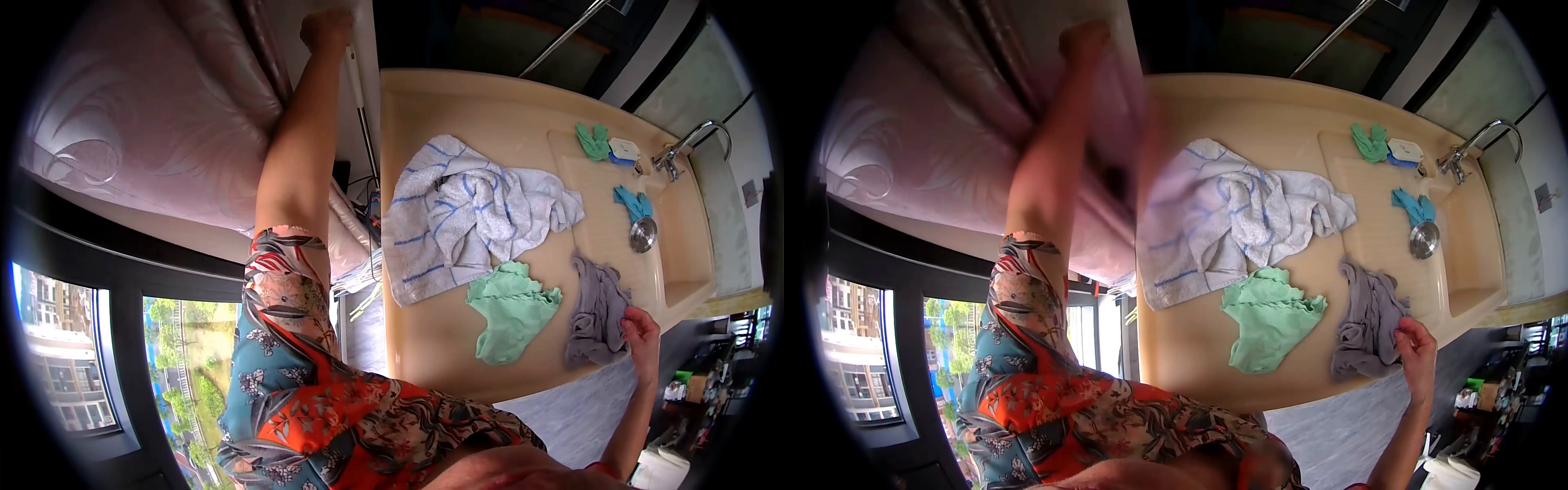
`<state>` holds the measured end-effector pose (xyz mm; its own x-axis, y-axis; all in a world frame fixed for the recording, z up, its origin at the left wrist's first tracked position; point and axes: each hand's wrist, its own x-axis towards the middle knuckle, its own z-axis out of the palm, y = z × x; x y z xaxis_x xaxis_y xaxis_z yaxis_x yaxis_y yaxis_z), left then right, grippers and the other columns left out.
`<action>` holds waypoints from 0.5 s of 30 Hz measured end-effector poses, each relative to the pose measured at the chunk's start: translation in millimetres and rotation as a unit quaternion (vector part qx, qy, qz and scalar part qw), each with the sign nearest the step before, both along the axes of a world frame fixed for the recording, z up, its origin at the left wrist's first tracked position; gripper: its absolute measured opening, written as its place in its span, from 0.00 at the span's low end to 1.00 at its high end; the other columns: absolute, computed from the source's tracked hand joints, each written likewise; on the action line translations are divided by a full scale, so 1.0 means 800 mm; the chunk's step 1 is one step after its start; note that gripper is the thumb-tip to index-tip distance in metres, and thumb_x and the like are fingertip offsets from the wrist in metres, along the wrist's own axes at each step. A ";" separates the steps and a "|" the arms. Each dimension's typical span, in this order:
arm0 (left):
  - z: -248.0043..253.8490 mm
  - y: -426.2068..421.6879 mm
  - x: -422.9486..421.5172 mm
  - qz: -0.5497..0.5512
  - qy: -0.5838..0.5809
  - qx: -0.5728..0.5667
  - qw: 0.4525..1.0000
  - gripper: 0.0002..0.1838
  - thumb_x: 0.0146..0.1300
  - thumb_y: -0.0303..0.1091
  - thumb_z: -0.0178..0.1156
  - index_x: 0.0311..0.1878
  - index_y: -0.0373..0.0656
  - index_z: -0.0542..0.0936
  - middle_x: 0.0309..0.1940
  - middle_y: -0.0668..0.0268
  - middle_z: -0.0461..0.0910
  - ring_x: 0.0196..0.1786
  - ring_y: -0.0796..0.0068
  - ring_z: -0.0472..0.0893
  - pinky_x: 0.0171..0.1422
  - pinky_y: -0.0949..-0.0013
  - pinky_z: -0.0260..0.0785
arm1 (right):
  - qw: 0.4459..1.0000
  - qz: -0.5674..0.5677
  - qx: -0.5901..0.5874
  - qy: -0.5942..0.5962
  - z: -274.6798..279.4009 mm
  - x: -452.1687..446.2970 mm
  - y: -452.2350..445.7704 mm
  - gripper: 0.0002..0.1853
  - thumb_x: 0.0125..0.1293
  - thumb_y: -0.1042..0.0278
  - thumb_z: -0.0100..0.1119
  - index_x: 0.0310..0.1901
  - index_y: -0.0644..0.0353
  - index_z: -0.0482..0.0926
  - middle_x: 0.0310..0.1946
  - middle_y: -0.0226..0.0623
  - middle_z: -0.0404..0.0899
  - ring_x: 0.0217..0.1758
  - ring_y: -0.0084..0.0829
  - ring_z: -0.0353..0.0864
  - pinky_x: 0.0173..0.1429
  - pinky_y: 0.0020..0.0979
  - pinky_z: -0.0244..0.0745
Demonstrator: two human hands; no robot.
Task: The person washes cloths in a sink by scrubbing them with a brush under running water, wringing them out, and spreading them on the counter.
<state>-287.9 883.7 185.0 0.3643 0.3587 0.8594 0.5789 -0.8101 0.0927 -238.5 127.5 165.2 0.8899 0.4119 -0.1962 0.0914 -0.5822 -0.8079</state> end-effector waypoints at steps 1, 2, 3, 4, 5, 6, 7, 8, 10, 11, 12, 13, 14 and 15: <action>0.002 0.007 0.001 -0.030 -0.026 -0.085 0.996 0.07 0.46 0.39 0.54 0.20 0.50 0.79 0.18 0.67 0.78 0.19 0.68 0.77 0.27 0.63 0.69 | 1.000 -0.001 -0.002 -0.002 0.000 0.000 0.000 0.13 0.59 0.75 0.56 0.46 0.67 0.74 0.34 0.27 0.76 0.34 0.15 0.72 0.38 0.17 0.67; 0.005 0.013 0.002 -0.059 -0.051 -0.169 0.983 0.07 0.45 0.39 0.55 0.20 0.50 0.79 0.18 0.68 0.78 0.19 0.69 0.76 0.27 0.64 0.69 | 1.000 -0.002 -0.005 -0.005 -0.001 0.000 -0.001 0.13 0.59 0.75 0.56 0.46 0.67 0.74 0.34 0.27 0.76 0.34 0.15 0.72 0.38 0.17 0.67; 0.011 0.010 0.002 -0.088 -0.076 -0.251 0.961 0.06 0.44 0.38 0.55 0.21 0.50 0.78 0.17 0.68 0.78 0.18 0.70 0.75 0.27 0.64 0.68 | 1.000 0.002 -0.008 -0.005 -0.001 0.001 -0.002 0.13 0.59 0.75 0.56 0.46 0.67 0.74 0.34 0.27 0.76 0.35 0.15 0.72 0.39 0.17 0.67; 0.017 0.006 0.001 -0.120 -0.091 -0.307 0.940 0.07 0.45 0.39 0.55 0.19 0.49 0.77 0.16 0.68 0.76 0.17 0.70 0.75 0.27 0.65 0.68 | 1.000 0.007 -0.011 -0.004 -0.001 0.002 -0.004 0.13 0.59 0.75 0.56 0.46 0.67 0.74 0.34 0.27 0.76 0.35 0.15 0.72 0.40 0.17 0.67; 0.023 0.003 -0.001 -0.151 -0.106 -0.362 0.914 0.09 0.46 0.40 0.55 0.18 0.48 0.76 0.15 0.68 0.75 0.17 0.71 0.74 0.26 0.66 0.67 | 1.000 0.012 -0.014 -0.003 -0.002 0.003 -0.005 0.13 0.59 0.75 0.56 0.46 0.67 0.74 0.34 0.27 0.76 0.36 0.16 0.73 0.40 0.17 0.68; 0.032 -0.006 -0.007 -0.180 -0.120 -0.415 0.884 0.10 0.47 0.41 0.55 0.17 0.48 0.75 0.15 0.68 0.74 0.16 0.72 0.73 0.26 0.66 0.67 | 1.000 0.013 -0.013 -0.003 -0.002 0.004 -0.006 0.13 0.59 0.75 0.56 0.46 0.67 0.74 0.34 0.27 0.76 0.36 0.16 0.73 0.40 0.18 0.68; 0.041 -0.016 -0.014 -0.209 -0.133 -0.467 0.849 0.12 0.47 0.42 0.55 0.15 0.47 0.74 0.14 0.68 0.73 0.15 0.73 0.72 0.26 0.67 0.66 | 1.000 0.014 -0.013 -0.004 -0.003 0.004 -0.006 0.13 0.59 0.75 0.56 0.46 0.66 0.74 0.34 0.27 0.76 0.36 0.16 0.73 0.41 0.18 0.68; 0.047 -0.024 -0.019 -0.236 -0.146 -0.516 0.810 0.14 0.48 0.43 0.55 0.14 0.47 0.73 0.13 0.68 0.72 0.15 0.74 0.71 0.25 0.68 0.66 | 1.000 0.016 -0.012 -0.004 -0.003 0.004 -0.007 0.13 0.59 0.75 0.56 0.46 0.66 0.74 0.34 0.27 0.76 0.36 0.16 0.72 0.41 0.18 0.68; 0.035 -0.012 -0.008 -0.220 -0.150 -0.553 0.789 0.14 0.48 0.43 0.56 0.14 0.46 0.74 0.14 0.68 0.73 0.16 0.74 0.73 0.26 0.69 0.67 | 1.000 0.015 -0.014 -0.006 -0.003 0.004 -0.007 0.12 0.59 0.75 0.56 0.46 0.66 0.74 0.34 0.27 0.76 0.37 0.16 0.72 0.41 0.18 0.68; 0.010 0.017 0.010 -0.178 -0.141 -0.541 0.810 0.13 0.47 0.42 0.57 0.15 0.45 0.76 0.16 0.67 0.76 0.19 0.73 0.75 0.27 0.69 0.68 | 1.000 0.014 -0.015 -0.008 -0.003 0.003 -0.007 0.12 0.59 0.76 0.56 0.45 0.66 0.74 0.34 0.26 0.75 0.37 0.16 0.72 0.42 0.18 0.68; 0.001 0.024 0.010 -0.208 -0.149 -0.561 0.787 0.12 0.47 0.41 0.57 0.15 0.44 0.76 0.17 0.67 0.76 0.19 0.73 0.76 0.27 0.69 0.68 | 1.000 0.018 -0.012 -0.014 -0.004 0.004 -0.009 0.12 0.59 0.75 0.56 0.45 0.66 0.74 0.34 0.27 0.75 0.37 0.15 0.72 0.42 0.18 0.68; -0.003 0.021 0.007 -0.236 -0.157 -0.581 0.763 0.12 0.47 0.39 0.57 0.15 0.44 0.76 0.18 0.67 0.77 0.20 0.73 0.77 0.28 0.68 0.68 | 1.000 0.021 -0.009 -0.019 -0.006 0.006 -0.013 0.12 0.59 0.75 0.56 0.45 0.66 0.75 0.34 0.27 0.75 0.37 0.15 0.72 0.42 0.18 0.68; -0.014 0.018 -0.007 -0.331 -0.180 -0.623 0.685 0.12 0.48 0.38 0.57 0.15 0.43 0.75 0.18 0.67 0.76 0.19 0.74 0.76 0.27 0.68 0.68 | 0.999 0.024 -0.007 -0.024 -0.008 0.007 -0.017 0.11 0.59 0.75 0.56 0.44 0.66 0.75 0.34 0.27 0.75 0.37 0.15 0.72 0.43 0.18 0.68; -0.018 0.012 -0.016 -0.297 -0.123 -0.574 0.753 0.11 0.49 0.36 0.57 0.16 0.42 0.74 0.18 0.66 0.75 0.19 0.74 0.75 0.26 0.67 0.68 | 0.999 0.023 -0.008 -0.033 -0.012 0.010 -0.021 0.11 0.59 0.75 0.56 0.45 0.66 0.75 0.35 0.27 0.76 0.38 0.16 0.72 0.43 0.19 0.68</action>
